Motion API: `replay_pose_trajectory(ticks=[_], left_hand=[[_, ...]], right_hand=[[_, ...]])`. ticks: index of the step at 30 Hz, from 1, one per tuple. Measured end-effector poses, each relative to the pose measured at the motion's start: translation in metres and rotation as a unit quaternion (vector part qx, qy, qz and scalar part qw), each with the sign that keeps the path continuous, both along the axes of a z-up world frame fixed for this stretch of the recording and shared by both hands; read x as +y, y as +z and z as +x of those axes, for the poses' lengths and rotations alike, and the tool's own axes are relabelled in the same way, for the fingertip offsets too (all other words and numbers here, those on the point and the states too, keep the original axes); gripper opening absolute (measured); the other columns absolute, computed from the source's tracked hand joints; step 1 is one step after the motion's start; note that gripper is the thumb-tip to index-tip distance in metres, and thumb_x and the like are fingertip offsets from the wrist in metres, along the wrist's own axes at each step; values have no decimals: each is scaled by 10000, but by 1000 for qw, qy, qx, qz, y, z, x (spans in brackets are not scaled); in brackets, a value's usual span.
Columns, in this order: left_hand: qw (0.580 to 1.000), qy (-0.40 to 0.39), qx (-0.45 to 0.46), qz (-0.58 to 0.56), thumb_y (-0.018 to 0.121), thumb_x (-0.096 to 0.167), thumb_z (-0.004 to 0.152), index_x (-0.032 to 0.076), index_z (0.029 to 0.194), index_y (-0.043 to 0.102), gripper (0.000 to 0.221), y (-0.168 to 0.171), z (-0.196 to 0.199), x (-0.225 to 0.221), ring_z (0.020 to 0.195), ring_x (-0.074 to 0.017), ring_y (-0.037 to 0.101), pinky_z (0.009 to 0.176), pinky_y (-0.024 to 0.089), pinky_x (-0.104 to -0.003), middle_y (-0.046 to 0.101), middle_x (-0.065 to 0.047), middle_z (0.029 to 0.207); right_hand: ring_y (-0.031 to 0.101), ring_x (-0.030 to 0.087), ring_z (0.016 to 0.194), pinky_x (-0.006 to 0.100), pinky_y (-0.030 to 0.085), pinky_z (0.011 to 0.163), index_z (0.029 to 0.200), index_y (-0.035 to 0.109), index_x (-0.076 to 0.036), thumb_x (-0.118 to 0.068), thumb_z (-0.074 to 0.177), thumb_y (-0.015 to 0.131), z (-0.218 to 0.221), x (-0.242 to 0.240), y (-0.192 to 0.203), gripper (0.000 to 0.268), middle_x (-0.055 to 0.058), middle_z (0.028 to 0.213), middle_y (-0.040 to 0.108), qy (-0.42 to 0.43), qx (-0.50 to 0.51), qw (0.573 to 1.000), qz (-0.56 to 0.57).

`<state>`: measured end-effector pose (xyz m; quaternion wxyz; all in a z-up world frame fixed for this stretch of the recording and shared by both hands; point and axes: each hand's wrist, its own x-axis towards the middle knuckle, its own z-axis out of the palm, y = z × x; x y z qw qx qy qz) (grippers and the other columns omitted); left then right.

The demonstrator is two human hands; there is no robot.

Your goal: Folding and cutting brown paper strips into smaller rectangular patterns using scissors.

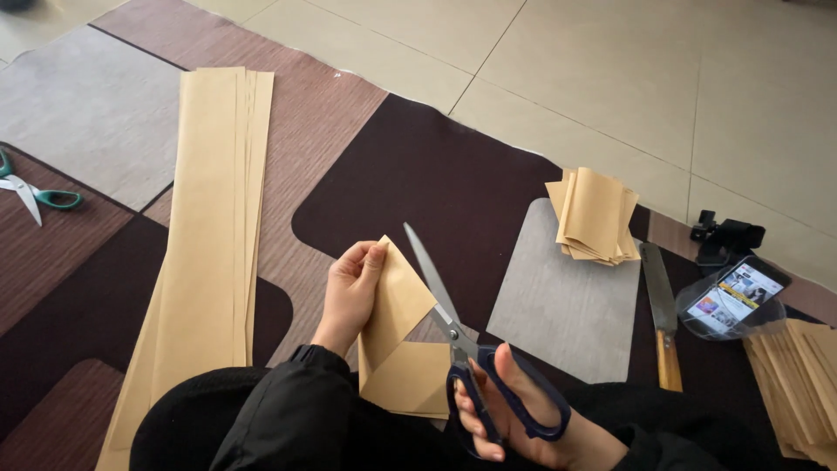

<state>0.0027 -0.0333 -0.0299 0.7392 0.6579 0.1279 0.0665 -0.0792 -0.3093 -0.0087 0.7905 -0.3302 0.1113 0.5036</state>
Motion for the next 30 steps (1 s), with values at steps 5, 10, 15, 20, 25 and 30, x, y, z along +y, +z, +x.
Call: replay_pose_trajectory(ticks=[5, 10, 15, 20, 25, 30], left_hand=[[1000, 6, -9, -8, 656, 292, 1039, 42, 1073, 795, 288, -5, 3, 5, 639, -55, 567, 569, 481, -204, 709, -19, 798], [1000, 15, -19, -3, 674, 276, 1031, 40, 1055, 801, 270, -14, 5, 10, 651, -62, 565, 583, 481, -213, 715, -21, 808], [1000, -5, -16, 1, 676, 266, 1029, 45, 1049, 810, 259, -10, 3, 6, 633, -59, 563, 579, 483, -210, 705, -13, 780], [1000, -26, -8, 4, 675, 268, 1026, 41, 1046, 808, 264, -7, 0, 3, 617, -58, 552, 560, 476, -205, 699, -15, 770], [998, -63, 4, 6, 651, 277, 1038, 55, 1050, 795, 264, -10, 1, 2, 553, -54, 534, 500, 469, -197, 679, -14, 726], [997, -74, 21, -20, 647, 297, 1036, 54, 1064, 790, 283, -11, 0, 3, 631, -77, 579, 585, 508, -221, 718, -45, 797]], right_hand=[[611, 227, 599, 313, 477, 337, 1108, 608, 48, -737, 891, 519, 1, -10, -32, 820, 159, 841, 609, -28, 41, 999, -15], [637, 223, 527, 286, 532, 436, 1047, 624, 73, -681, 886, 567, 9, -25, -93, 774, 171, 795, 647, 4, 0, 1000, -25], [602, 229, 665, 310, 501, 465, 1175, 558, 37, -721, 952, 389, 1, -6, -37, 809, 160, 941, 570, 3, -12, 999, 31], [630, 230, 772, 320, 473, 605, 1222, 539, -52, -773, 946, 347, 0, 0, -26, 796, 121, 974, 578, 20, -29, 996, 85], [622, 256, 778, 338, 474, 614, 1224, 513, -45, -835, 897, 336, 0, 2, -17, 873, 131, 966, 539, 20, 13, 997, 76], [615, 228, 716, 308, 455, 570, 1160, 550, -43, -830, 888, 355, -1, 4, -24, 855, 113, 927, 558, 19, -12, 998, 54]])
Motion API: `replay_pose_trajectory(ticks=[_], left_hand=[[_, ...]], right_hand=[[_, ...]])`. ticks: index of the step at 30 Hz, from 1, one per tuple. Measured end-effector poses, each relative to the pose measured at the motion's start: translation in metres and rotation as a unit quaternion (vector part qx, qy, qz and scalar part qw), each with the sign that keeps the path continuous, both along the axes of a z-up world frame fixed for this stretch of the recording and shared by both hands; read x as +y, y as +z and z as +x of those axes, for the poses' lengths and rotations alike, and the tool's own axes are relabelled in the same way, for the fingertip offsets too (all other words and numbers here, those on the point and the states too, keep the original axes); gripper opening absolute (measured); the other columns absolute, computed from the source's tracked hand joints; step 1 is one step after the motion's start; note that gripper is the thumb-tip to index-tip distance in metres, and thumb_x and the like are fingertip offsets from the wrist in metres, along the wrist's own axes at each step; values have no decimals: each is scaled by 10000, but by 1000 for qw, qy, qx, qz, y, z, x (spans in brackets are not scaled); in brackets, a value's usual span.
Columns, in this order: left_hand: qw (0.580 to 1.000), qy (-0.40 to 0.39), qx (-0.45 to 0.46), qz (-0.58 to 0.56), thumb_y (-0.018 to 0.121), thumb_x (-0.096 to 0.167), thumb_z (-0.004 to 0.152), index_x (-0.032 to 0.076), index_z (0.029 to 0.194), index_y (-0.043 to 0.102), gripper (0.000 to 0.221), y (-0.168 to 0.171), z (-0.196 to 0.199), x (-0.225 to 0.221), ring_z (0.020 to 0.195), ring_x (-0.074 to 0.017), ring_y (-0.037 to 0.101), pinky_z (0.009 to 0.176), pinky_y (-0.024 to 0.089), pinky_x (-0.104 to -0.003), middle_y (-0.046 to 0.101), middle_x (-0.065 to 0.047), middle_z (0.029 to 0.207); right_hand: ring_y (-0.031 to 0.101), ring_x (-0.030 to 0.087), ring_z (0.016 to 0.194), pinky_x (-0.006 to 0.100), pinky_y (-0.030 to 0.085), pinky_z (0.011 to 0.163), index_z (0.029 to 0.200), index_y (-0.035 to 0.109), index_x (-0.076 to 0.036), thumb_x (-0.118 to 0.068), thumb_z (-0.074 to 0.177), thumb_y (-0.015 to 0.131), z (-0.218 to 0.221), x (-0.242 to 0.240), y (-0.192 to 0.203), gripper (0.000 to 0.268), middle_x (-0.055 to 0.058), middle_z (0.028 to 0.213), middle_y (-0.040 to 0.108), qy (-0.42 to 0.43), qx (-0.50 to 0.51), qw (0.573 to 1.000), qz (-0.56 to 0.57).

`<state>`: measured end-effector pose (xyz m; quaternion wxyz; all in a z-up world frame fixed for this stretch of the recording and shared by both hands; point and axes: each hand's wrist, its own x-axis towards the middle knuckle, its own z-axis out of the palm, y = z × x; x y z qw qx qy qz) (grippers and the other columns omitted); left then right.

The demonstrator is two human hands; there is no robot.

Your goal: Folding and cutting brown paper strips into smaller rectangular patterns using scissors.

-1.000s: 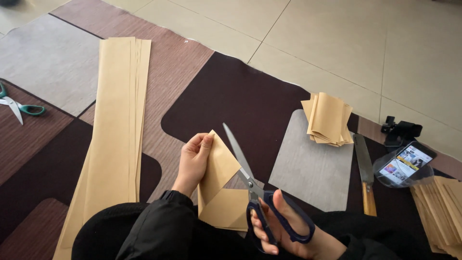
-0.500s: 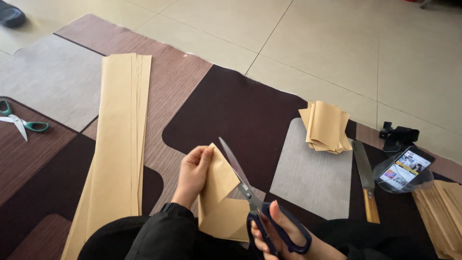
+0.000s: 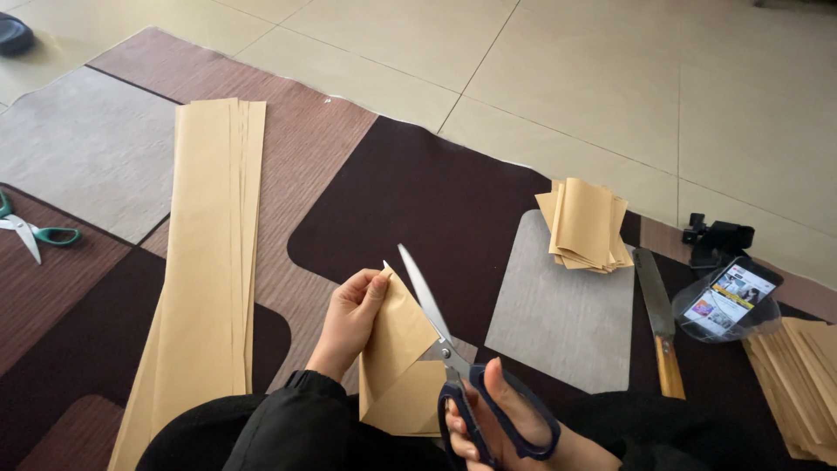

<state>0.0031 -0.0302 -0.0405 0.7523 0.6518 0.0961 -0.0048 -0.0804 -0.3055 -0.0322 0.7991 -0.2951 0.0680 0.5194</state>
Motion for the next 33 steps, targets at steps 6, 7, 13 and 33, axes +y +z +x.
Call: replay_pose_trajectory(ticks=[6, 7, 13, 33], left_hand=[[1000, 19, -2, 18, 662, 276, 1025, 34, 1077, 798, 282, 6, -1, 2, 615, -82, 603, 563, 526, -221, 726, -48, 790], [999, 24, -8, 22, 664, 259, 1026, 31, 1077, 798, 269, 7, -1, 3, 617, -85, 608, 559, 524, -221, 734, -55, 796], [994, 59, 25, 89, 634, 318, 1040, 72, 1067, 796, 296, 14, -1, 0, 606, -86, 597, 551, 499, -228, 724, -41, 778], [986, 143, 82, 2, 563, 184, 1090, -53, 1325, 650, 345, 9, -14, 15, 1079, -225, 664, 903, 525, -326, 710, -175, 1232]], right_hand=[[599, 202, 547, 282, 496, 381, 1055, 606, 64, -671, 935, 510, 3, -3, -13, 751, 152, 818, 607, -34, 13, 998, -57], [593, 192, 512, 276, 510, 344, 1048, 607, 81, -616, 953, 545, 3, -1, -6, 706, 154, 779, 608, -48, 26, 996, -72], [461, 147, 425, 239, 394, 296, 1024, 561, 72, -580, 867, 650, 11, 20, 63, 677, 133, 748, 549, -59, -55, 971, -225], [632, 203, 952, 329, 526, 834, 1302, 680, -58, -238, 928, 743, 83, 7, -17, 420, 107, 1142, 691, -74, -406, 654, -634]])
